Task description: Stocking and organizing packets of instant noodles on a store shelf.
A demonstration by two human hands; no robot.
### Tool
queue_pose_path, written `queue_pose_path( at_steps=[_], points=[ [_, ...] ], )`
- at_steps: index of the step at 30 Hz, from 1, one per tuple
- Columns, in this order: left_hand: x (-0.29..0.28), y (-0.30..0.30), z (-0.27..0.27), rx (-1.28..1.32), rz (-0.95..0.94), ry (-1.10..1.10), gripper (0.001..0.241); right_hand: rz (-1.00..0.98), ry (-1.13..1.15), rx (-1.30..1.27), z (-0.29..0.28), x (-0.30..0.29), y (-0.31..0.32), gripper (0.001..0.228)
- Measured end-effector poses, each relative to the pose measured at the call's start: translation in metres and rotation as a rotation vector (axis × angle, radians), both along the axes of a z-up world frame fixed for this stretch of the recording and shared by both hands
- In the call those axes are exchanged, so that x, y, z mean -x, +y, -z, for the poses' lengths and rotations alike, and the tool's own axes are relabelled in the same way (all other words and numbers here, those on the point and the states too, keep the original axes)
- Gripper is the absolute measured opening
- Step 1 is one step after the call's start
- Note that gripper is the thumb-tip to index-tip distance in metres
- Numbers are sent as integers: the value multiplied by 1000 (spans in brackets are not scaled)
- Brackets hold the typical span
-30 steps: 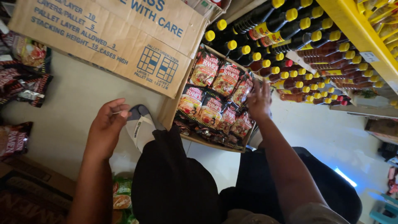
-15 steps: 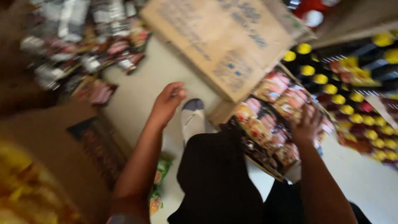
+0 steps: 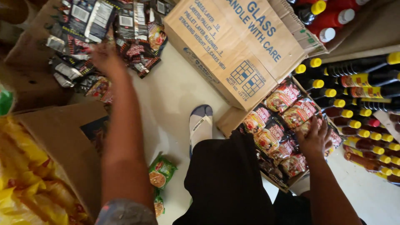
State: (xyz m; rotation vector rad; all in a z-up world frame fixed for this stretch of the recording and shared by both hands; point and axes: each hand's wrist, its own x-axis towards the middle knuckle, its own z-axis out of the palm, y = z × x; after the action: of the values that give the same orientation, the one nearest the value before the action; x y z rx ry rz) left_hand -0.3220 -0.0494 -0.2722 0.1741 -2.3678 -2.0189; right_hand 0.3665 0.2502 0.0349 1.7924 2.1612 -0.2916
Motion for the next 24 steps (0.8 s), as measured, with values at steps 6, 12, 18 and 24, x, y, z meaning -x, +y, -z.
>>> queue_pose_path(
  at_steps=[6, 12, 18, 24],
  points=[
    [38, -20, -42, -401, 28, -357, 31, -21, -21, -108, -3, 19, -10, 82],
    [1, -26, -91, -622, 158, -360, 35, -253, 161, -462, 13, 43, -32, 56],
    [-100, 4, -221, -738, 295, -238, 42, -499, 685, -403, -13, 144, -74, 47],
    [-246, 34, -322, -1154, 648, -611, 33, 12, 1052, 674, -28, 220, -93, 66]
  ],
)
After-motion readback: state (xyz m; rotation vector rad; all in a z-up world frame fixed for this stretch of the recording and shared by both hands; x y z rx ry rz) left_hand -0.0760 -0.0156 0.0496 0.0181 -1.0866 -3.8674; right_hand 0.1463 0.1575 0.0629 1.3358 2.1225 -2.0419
